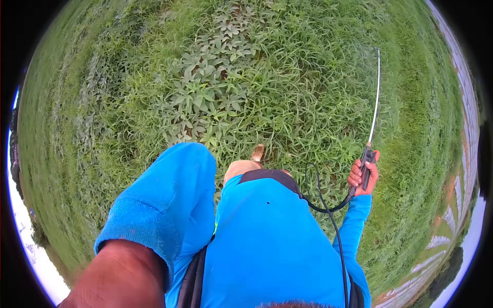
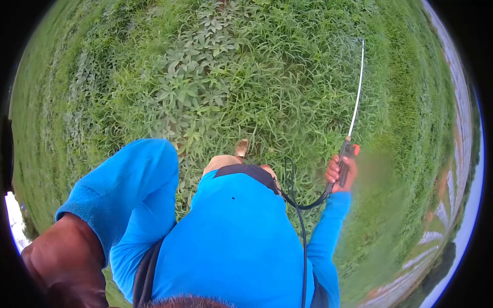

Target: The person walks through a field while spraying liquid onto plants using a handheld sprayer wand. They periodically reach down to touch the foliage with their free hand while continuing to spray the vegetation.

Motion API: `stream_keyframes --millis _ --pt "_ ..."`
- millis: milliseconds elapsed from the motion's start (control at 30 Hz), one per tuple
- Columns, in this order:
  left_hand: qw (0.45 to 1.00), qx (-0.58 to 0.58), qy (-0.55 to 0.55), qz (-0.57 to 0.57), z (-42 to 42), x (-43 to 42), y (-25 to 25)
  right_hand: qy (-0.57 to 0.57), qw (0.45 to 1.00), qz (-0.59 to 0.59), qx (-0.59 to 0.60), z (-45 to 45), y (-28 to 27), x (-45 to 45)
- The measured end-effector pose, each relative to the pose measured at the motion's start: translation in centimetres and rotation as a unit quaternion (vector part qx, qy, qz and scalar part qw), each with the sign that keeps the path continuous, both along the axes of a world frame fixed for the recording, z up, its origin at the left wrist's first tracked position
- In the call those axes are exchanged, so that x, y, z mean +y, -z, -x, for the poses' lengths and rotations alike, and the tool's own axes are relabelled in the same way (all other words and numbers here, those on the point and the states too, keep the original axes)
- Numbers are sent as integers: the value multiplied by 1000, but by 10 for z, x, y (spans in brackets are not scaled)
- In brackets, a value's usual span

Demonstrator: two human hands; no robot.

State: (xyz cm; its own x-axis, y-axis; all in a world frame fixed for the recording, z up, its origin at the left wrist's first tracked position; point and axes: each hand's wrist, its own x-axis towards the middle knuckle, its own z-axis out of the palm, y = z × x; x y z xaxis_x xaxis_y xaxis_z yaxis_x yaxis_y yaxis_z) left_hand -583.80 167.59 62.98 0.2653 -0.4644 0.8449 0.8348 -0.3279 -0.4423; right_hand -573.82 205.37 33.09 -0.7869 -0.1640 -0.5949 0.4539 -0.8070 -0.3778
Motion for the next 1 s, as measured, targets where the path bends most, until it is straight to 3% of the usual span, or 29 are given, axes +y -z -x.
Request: stream_keyframes --millis 33,67,100,167,200,267,367,400,433,467,500,533,567,600,633,700,767,833,900,967,1000 --pt "994 -97 55 20 -6 2 7 -35 999 27 5 13 1 -8" --pt "964 -180 -103 169 -19 -42 15 -50 999 15 -4 25 -2 -19" --pt "963 -178 -105 171 -17 -48 10 -51 999 18 -2 35 -5 -28" --pt "984 -93 -138 63 -15 -57 -1 -115 992 37 -23 54 -8 -44" --pt "984 -92 -141 66 -14 -63 -4 -139 988 59 -21 63 -7 -50" --pt "961 -75 -252 81 -12 -72 -9 -177 980 92 -23 79 -8 -64" --pt "946 -157 -232 161 -4 -58 1 -236 963 123 -33 103 -14 -88" --pt "971 -39 -236 22 -1 -57 -14 -270 954 129 -35 113 -14 -96" --pt "970 -34 -238 26 6 -59 -9 -300 944 135 -39 122 -15 -104" --pt "992 6 -66 105 18 -63 3 -308 944 111 -48 131 -18 -111" --pt "977 43 107 181 31 -65 11 -309 943 114 -47 140 -18 -118" --pt "951 83 207 213 44 -61 13 -337 933 119 -38 154 -17 -124" --pt "970 -127 -127 165 11 -99 31 -363 923 124 -31 167 -17 -130" --pt "911 -250 -217 246 10 -118 51 -387 916 102 -23 179 -18 -140" --pt "892 -300 -231 246 42 -97 68 -385 917 106 -19 194 -17 -148" --pt "841 -471 -150 220 81 -84 126 -426 898 107 -4 223 -13 -164" --pt "701 -674 -103 210 110 -82 221 -451 880 147 32 255 -7 -179" --pt "445 -850 -61 275 117 -74 314 -453 870 192 43 284 0 -191" --pt "335 -799 -201 458 105 -81 437 -466 852 233 60 313 3 -193" --pt "197 -749 -213 595 78 -92 529 -465 848 246 68 340 5 -191" --pt "185 -794 -141 562 64 -94 549 -461 856 221 74 351 3 -186"
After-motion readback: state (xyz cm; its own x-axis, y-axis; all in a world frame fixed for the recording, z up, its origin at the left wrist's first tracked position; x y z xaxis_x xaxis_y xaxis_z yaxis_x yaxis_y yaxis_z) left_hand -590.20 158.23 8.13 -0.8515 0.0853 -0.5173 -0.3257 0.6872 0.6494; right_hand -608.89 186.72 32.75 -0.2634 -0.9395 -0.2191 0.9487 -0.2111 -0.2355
